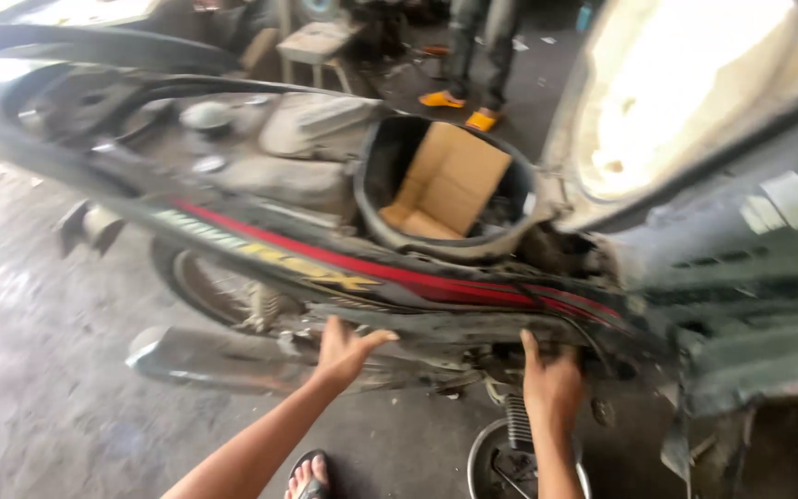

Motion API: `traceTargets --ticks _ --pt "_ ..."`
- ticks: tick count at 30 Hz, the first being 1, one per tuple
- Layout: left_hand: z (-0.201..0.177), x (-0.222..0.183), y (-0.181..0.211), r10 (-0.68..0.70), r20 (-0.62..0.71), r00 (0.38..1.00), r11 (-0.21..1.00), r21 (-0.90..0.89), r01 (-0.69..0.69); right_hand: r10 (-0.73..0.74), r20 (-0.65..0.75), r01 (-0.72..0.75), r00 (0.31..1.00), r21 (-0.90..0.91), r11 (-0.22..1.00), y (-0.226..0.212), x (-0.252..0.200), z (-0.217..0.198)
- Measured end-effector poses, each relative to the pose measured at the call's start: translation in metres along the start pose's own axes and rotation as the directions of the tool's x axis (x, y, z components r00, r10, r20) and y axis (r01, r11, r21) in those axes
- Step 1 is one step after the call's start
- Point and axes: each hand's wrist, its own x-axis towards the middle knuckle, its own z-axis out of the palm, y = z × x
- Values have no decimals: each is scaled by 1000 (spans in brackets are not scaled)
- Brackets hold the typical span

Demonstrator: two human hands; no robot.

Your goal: The recorder is removing and replacing side panels and parts on a motorcycle.

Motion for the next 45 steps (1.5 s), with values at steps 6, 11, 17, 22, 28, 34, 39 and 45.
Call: traceTargets --ticks 6,11,17,22,28,34,39,45 --pt "-18 -13 14 142 -40 989 980 -132 -146 -785 -77 695 615 -417 586 -120 -112 33" --pt "-28 -16 14 259 -50 965 881 -397 -257 -934 207 905 290 -376 198 -169 -136 84" --pt "-26 -14 5 385 -151 911 841 -349 -413 -915 262 826 308 -551 120 -159 -138 109" --pt "-44 -31 32 369 -178 912 753 -518 -406 -921 239 802 307 -586 116 -162 -138 115" --pt "-29 -13 8 409 -162 898 729 -534 -428 -894 257 791 367 -592 154 -163 -148 111" --pt "-67 -2 0 331 102 938 896 -344 -279 -860 289 757 421 -634 157 -163 -155 117" --pt "-64 -28 -14 436 -80 897 845 -305 -438 -929 234 813 285 -573 105 -142 -157 101" --pt "-66 -50 19 118 -190 975 549 -806 -223 -801 -118 699 586 -427 574 -26 -76 50"
